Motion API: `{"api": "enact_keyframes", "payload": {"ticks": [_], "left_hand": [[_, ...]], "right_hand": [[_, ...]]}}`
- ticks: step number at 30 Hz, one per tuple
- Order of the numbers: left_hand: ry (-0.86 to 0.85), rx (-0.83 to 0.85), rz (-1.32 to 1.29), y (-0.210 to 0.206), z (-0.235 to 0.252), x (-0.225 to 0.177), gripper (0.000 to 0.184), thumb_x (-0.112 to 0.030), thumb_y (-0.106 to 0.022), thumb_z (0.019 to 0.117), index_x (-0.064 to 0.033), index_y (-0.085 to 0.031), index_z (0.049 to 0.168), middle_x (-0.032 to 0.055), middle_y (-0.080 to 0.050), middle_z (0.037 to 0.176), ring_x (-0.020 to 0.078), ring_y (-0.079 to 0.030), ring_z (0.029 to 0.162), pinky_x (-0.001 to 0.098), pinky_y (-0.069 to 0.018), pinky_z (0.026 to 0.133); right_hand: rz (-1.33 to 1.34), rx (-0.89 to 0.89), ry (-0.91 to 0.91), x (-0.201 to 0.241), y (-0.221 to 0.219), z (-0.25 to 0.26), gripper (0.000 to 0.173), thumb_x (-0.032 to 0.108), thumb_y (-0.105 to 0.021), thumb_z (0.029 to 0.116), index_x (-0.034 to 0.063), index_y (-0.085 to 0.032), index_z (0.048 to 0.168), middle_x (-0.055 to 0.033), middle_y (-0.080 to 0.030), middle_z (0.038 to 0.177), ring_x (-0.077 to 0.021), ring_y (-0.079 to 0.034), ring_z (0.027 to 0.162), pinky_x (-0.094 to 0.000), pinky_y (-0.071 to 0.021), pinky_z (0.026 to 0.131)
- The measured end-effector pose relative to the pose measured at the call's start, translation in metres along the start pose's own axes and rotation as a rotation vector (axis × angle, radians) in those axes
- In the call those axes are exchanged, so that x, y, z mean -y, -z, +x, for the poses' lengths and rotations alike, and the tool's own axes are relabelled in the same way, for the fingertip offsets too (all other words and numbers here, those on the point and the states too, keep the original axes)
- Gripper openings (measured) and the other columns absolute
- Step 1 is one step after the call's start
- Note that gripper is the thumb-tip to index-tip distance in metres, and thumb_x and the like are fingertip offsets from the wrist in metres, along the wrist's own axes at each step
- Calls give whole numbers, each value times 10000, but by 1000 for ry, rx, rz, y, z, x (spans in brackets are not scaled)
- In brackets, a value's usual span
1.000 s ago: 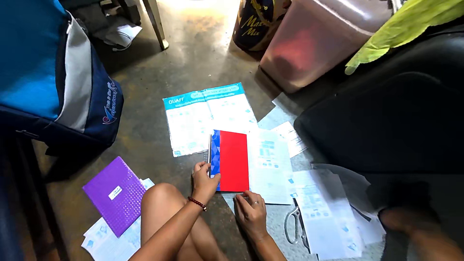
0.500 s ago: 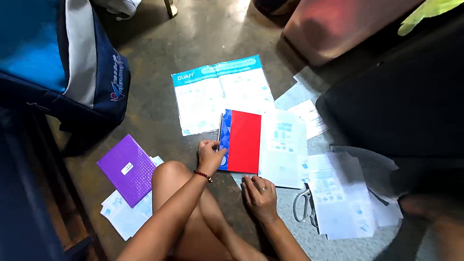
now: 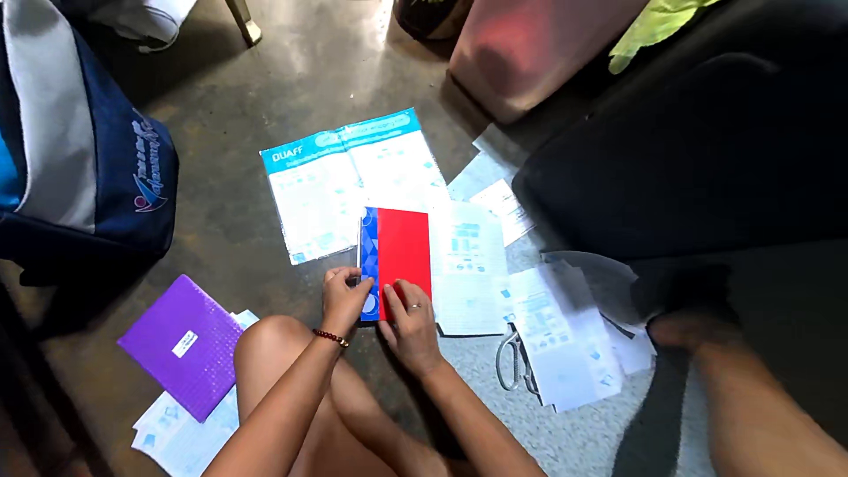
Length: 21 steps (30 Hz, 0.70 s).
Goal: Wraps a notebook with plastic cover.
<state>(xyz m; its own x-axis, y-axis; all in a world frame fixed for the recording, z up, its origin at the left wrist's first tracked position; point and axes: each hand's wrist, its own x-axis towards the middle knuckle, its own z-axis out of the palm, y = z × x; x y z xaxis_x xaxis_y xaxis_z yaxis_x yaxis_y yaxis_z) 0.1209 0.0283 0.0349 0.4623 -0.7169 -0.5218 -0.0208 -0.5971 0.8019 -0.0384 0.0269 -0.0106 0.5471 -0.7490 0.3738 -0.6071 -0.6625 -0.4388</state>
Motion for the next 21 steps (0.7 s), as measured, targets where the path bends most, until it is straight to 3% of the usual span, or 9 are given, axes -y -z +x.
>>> {"api": "enact_keyframes", "payload": {"ticks": [3,6,11,15,18,21], "left_hand": [[-12,-15,-26,0,0,0,233,-117,-727,927,17,-701,1115,235,-534,1302,268,-582,1112,360,-510,927],[-18,-16,-59,-2,0,-3,212,-120,-714,943,23,-705,1099,236,-536,1298,250,-593,1092,330,-520,905],[-14,-5,-128,4,2,-4,299,-257,-635,1020,9,-727,1122,195,-621,1270,258,-585,1178,414,-477,997],[17,-15,-149,6,5,-3,367,-294,-549,1069,26,-723,1116,178,-664,1190,234,-625,1101,419,-489,979],[40,-64,-78,6,8,-5,338,-252,-537,1076,26,-725,1032,161,-693,1071,212,-648,992,411,-500,920],[55,-111,20,7,11,-11,201,-136,-619,1023,19,-740,1065,149,-722,1032,202,-668,981,390,-507,929]], "right_hand": [[21,16,-9,0,-3,5,526,159,-760,768,-21,-701,1259,-293,-645,1291,-483,-632,1181,-580,-506,996],[37,-7,-9,-3,-1,3,502,207,-690,827,-39,-692,1265,-294,-632,1318,-474,-623,1206,-565,-502,1012],[87,-5,-28,-1,1,-1,473,227,-552,926,-59,-676,1281,-306,-607,1356,-480,-591,1257,-580,-469,1051],[88,-30,-36,-1,1,-3,472,229,-527,946,-64,-671,1287,-310,-602,1361,-481,-584,1266,-565,-462,1066],[91,-40,-37,-1,1,-3,474,243,-530,956,-64,-670,1288,-307,-606,1356,-477,-588,1261,-553,-464,1069],[84,-48,-33,-1,0,-3,473,248,-531,960,-65,-674,1283,-300,-613,1352,-473,-593,1258,-543,-464,1072]]}}
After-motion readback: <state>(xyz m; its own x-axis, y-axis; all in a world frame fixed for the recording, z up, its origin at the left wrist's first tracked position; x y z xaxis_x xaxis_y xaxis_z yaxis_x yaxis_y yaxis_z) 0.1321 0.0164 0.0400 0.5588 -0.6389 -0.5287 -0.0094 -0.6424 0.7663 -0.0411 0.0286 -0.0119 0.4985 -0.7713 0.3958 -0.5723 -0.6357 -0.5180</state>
